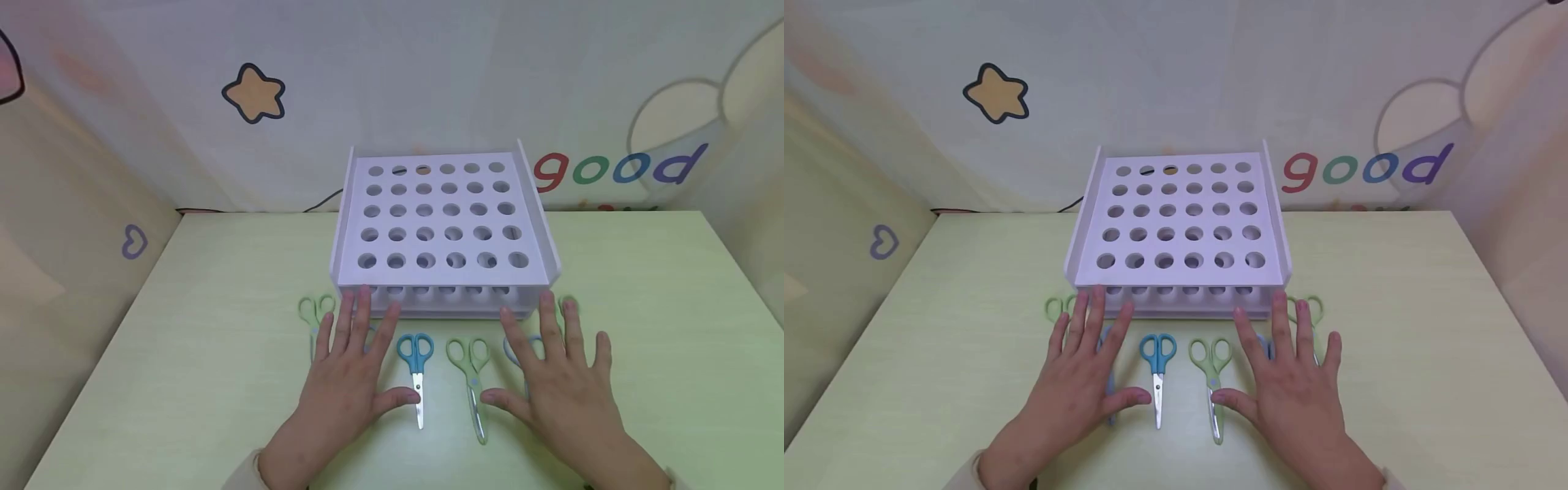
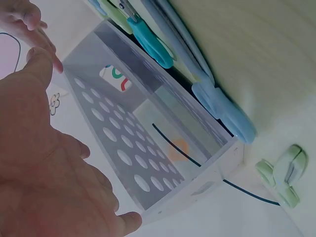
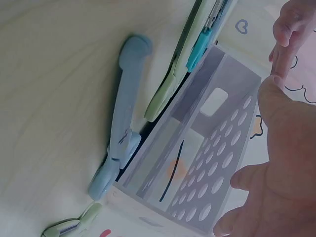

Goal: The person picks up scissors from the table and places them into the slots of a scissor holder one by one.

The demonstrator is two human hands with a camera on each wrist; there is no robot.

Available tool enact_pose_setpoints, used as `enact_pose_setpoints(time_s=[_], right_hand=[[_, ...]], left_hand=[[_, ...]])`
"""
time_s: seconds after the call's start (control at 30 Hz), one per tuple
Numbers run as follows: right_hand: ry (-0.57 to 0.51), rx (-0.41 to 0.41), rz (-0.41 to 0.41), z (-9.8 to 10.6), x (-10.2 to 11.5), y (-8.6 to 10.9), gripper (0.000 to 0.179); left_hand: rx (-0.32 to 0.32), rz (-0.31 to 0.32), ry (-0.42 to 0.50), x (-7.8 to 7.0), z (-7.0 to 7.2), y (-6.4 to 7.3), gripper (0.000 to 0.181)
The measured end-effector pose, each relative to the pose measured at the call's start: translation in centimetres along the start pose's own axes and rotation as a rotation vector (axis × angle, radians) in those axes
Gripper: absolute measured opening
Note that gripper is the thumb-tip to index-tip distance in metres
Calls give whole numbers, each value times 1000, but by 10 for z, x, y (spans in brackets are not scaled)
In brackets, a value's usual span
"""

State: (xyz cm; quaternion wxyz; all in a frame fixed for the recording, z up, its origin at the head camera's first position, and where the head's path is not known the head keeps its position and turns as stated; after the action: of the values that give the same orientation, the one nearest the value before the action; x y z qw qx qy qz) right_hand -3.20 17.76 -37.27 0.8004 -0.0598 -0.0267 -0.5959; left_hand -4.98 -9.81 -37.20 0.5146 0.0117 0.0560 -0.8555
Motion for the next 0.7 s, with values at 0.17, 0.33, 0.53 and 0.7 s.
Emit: enact_pose_setpoints(time_s=[0.17,0.33,0.53,0.7], right_hand=[[-13,10,-10,5,-4,0,107],[-30,-11,-32,16,-12,-1,108],[-25,-20,-39,24,-23,-1,110],[-16,-26,-43,29,-29,0,110]], left_hand=[[-37,-6,-18,1,3,-1,115],[-79,3,-26,7,7,-1,115],[-67,17,-16,13,12,-4,114],[-67,37,-11,18,16,-5,115]])
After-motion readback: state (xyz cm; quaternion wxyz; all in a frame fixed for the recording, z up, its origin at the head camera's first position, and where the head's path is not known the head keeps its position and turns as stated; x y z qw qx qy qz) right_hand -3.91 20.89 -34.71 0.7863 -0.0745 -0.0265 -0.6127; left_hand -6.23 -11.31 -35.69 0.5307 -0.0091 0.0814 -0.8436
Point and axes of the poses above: each hand's wrist, its own y-axis away from the middle knuckle, its own z-axis out of the back of the hand, x = y × z, the point moved 2 cm from there along -y, towards the middle knuckle, and after that the axes turned 6 degrees about x, right-handed, at the moved point
